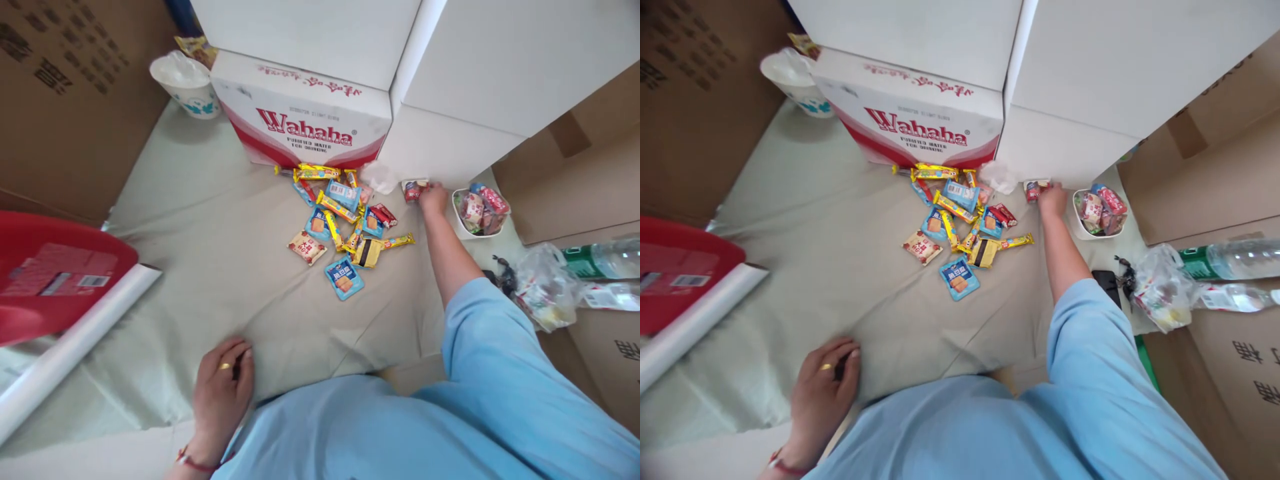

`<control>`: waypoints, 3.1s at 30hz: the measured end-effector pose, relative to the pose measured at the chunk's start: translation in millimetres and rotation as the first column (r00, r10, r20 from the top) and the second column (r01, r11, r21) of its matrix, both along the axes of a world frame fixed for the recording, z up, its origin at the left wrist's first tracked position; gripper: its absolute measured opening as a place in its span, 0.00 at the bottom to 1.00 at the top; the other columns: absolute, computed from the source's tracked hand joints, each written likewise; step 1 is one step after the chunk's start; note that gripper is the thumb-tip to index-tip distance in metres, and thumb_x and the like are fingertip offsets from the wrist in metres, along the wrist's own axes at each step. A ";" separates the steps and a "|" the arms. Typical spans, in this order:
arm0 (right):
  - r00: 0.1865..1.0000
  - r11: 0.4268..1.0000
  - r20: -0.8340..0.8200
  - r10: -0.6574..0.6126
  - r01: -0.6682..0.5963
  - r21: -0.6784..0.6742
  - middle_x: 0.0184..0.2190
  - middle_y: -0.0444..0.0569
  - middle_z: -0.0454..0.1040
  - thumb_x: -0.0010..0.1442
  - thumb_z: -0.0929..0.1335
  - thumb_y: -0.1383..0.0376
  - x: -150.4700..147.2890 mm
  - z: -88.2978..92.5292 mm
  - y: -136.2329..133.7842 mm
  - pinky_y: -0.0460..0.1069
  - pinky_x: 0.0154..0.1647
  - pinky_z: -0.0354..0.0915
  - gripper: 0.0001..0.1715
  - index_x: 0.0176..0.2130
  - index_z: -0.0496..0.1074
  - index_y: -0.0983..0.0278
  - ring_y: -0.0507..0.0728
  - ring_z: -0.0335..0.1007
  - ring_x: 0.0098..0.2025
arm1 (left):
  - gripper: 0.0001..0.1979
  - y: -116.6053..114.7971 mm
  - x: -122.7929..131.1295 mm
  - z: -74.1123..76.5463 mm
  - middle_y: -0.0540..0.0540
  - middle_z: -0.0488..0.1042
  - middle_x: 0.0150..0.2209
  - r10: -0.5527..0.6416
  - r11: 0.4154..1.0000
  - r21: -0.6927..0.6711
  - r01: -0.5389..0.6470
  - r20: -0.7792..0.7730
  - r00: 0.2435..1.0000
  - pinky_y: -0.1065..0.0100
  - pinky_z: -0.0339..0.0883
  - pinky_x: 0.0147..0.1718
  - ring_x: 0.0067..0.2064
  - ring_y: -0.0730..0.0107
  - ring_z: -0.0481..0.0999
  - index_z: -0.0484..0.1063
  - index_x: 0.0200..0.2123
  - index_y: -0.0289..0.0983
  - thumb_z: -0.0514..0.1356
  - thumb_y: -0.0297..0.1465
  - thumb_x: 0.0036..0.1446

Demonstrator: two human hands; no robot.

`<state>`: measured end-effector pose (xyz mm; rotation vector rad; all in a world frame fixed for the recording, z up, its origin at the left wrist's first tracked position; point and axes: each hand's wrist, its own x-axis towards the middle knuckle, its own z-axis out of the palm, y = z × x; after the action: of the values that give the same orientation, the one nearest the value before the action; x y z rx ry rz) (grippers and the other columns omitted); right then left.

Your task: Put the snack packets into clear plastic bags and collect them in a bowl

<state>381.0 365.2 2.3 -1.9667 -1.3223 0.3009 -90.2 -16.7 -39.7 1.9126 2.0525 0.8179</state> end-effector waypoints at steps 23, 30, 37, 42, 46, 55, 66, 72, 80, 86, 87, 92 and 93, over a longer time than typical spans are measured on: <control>0.242 0.927 -0.965 0.105 -0.376 0.006 0.22 0.35 0.66 0.52 0.79 0.59 -103.4 32.9 -154.1 0.39 0.16 0.49 0.20 0.32 0.66 0.61 0.44 0.47 0.18 | 0.12 15.0 16.1 12.0 0.45 0.79 0.36 0.048 0.993 -0.117 0.005 0.439 0.897 0.64 0.73 0.39 0.38 0.64 0.79 0.77 0.38 0.39 0.58 0.40 0.68; -0.017 0.687 -0.995 -0.103 -0.724 -0.059 0.23 0.37 0.71 0.51 0.80 0.54 -185.3 8.2 -271.9 0.40 0.11 0.43 0.22 0.36 0.72 0.62 0.42 0.43 0.13 | 0.34 67.7 68.3 42.1 0.38 0.74 0.60 0.214 0.902 -0.225 0.367 0.974 0.072 0.61 0.76 0.42 0.52 0.56 0.79 0.70 0.58 0.42 0.67 0.57 0.56; 0.368 0.802 -0.924 0.107 -0.581 -0.139 0.19 0.37 0.64 0.50 0.80 0.47 -189.4 4.7 -270.9 0.43 0.18 0.50 0.26 0.33 0.74 0.62 0.46 0.54 0.19 | 0.21 67.7 66.1 31.8 0.53 0.71 0.28 0.314 0.930 -0.359 0.082 0.889 0.333 0.70 0.63 0.34 0.31 0.73 0.69 0.71 0.31 0.37 0.72 0.47 0.49; 0.613 0.762 -0.725 0.314 -0.619 -0.193 0.30 0.45 0.76 0.57 0.75 0.41 -174.9 3.6 -254.9 0.47 0.24 0.58 0.28 0.38 0.77 0.63 0.50 0.61 0.24 | 0.19 44.3 25.1 24.0 0.55 0.67 0.24 0.378 0.914 -0.386 -0.123 0.702 0.604 0.68 0.61 0.27 0.25 0.70 0.67 0.69 0.35 0.41 0.62 0.50 0.57; 0.688 0.700 -0.460 0.562 -0.691 -0.178 0.27 0.45 0.74 0.66 0.68 0.47 -192.5 16.0 -212.2 0.49 0.29 0.62 0.21 0.37 0.76 0.62 0.54 0.65 0.27 | 0.16 23.2 -12.9 20.2 0.53 0.69 0.23 0.401 0.908 -0.284 -0.307 0.386 0.831 0.67 0.59 0.28 0.26 0.67 0.70 0.71 0.36 0.41 0.55 0.47 0.66; 0.402 0.519 0.424 0.812 -0.829 -0.208 0.67 0.62 0.67 0.69 0.63 0.68 -376.9 56.9 -35.4 0.60 0.61 0.65 0.26 0.64 0.68 0.66 0.68 0.65 0.64 | 0.14 11.0 -30.4 4.5 0.49 0.73 0.28 0.133 0.990 -0.072 -0.123 0.175 0.975 0.66 0.61 0.28 0.27 0.67 0.73 0.71 0.33 0.41 0.54 0.38 0.70; 0.289 0.547 0.535 0.794 -0.724 -0.420 0.54 0.61 0.75 0.76 0.55 0.71 -407.5 46.6 -61.7 0.52 0.46 0.65 0.23 0.57 0.73 0.68 0.64 0.72 0.53 | 0.12 6.8 -31.6 1.5 0.49 0.75 0.29 0.141 0.990 -0.064 -0.129 0.242 0.960 0.67 0.63 0.30 0.29 0.67 0.74 0.73 0.35 0.40 0.55 0.37 0.70; 0.384 0.561 0.439 0.812 -0.719 -0.409 0.49 0.60 0.77 0.77 0.59 0.62 -352.6 37.4 -135.6 0.52 0.43 0.64 0.20 0.53 0.76 0.65 0.63 0.72 0.49 | 0.13 9.2 -30.6 6.2 0.47 0.75 0.31 0.172 0.980 -0.141 -0.139 0.264 0.949 0.65 0.65 0.32 0.30 0.65 0.75 0.73 0.35 0.41 0.54 0.40 0.69; 0.744 0.750 -0.138 0.654 -0.616 0.241 0.41 0.51 0.78 0.71 0.69 0.53 -265.5 47.4 -182.7 0.54 0.49 0.68 0.14 0.45 0.77 0.61 0.59 0.73 0.44 | 0.13 14.0 -30.2 6.9 0.47 0.74 0.29 0.200 0.973 -0.156 -0.170 0.206 0.958 0.65 0.62 0.32 0.30 0.64 0.74 0.72 0.35 0.41 0.54 0.41 0.67; 0.457 0.974 -0.861 0.224 -0.081 0.210 0.29 0.39 0.71 0.55 0.80 0.54 -199.7 42.7 -112.0 0.43 0.26 0.61 0.21 0.34 0.68 0.60 0.48 0.64 0.27 | 0.13 16.2 -29.2 6.3 0.47 0.74 0.29 0.233 0.962 -0.183 -0.204 0.153 0.960 0.65 0.60 0.31 0.30 0.64 0.73 0.72 0.35 0.40 0.55 0.41 0.67; 0.398 0.988 -0.904 0.155 -0.060 0.142 0.26 0.36 0.67 0.54 0.80 0.57 -191.5 38.3 -101.4 0.42 0.25 0.60 0.23 0.32 0.65 0.60 0.46 0.61 0.25 | 0.13 16.4 -29.1 6.2 0.47 0.74 0.29 0.236 0.961 -0.182 -0.209 0.146 0.961 0.65 0.60 0.32 0.30 0.64 0.73 0.72 0.35 0.40 0.55 0.42 0.67; 0.301 0.996 -0.953 0.030 -0.091 0.003 0.17 0.31 0.54 0.56 0.80 0.61 -180.2 18.0 -91.1 0.40 0.22 0.60 0.30 0.27 0.56 0.60 0.45 0.49 0.18 | 0.14 16.9 -28.9 5.9 0.47 0.74 0.29 0.242 0.960 -0.168 -0.222 0.115 0.963 0.66 0.61 0.33 0.32 0.63 0.74 0.72 0.35 0.40 0.54 0.42 0.67; 0.298 0.996 -0.954 0.037 -0.090 0.010 0.17 0.31 0.54 0.56 0.80 0.60 -182.6 15.6 -95.2 0.40 0.21 0.59 0.29 0.27 0.57 0.60 0.45 0.50 0.18 | 0.14 17.0 -28.7 6.1 0.47 0.74 0.29 0.245 0.960 -0.168 -0.224 0.113 0.963 0.66 0.61 0.33 0.32 0.63 0.74 0.72 0.35 0.40 0.54 0.42 0.66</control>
<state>198.4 270.0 17.8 -1.2524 -0.5262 1.3402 -118.9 0.3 -33.6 1.5126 2.2168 0.7868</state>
